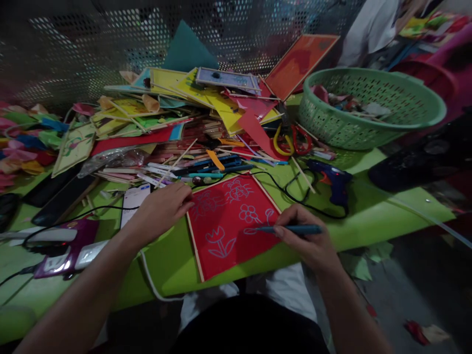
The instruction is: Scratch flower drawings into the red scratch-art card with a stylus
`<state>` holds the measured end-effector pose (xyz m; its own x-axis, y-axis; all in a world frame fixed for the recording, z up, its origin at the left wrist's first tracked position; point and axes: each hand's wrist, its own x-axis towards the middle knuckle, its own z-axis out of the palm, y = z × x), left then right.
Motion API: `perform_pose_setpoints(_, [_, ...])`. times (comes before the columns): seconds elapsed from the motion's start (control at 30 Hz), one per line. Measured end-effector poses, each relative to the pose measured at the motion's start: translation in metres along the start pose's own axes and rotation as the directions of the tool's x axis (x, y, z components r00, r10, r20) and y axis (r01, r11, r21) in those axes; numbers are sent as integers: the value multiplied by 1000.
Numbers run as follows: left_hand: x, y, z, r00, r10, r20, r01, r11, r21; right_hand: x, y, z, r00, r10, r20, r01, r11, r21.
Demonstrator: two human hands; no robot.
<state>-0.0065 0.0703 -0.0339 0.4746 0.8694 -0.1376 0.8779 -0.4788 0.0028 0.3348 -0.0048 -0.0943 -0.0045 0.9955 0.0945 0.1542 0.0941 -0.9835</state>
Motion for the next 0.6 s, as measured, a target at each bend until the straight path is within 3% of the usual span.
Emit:
perform_pose_setpoints(0.13, [0,0,1,1000,8,-15,-8,1000,-10,1,-2,2,998,-6,57,13,992,-122])
perform_pose_setpoints(0.4, [-1,-1,3,1000,7,-19,-8,1000,-7,3,-10,5,997,-24,74,38,979,-198])
perform_pose_setpoints(0.5, [-1,-2,4,1000,17,-23,-17,1000,-10,3,-10,5,996,-15,86,32,980,-198])
perform_pose_setpoints(0.6, [-2,-3,5,999,24,-34,-25,1000,-16,1,-4,3,1000,-2,6,3,994,-110])
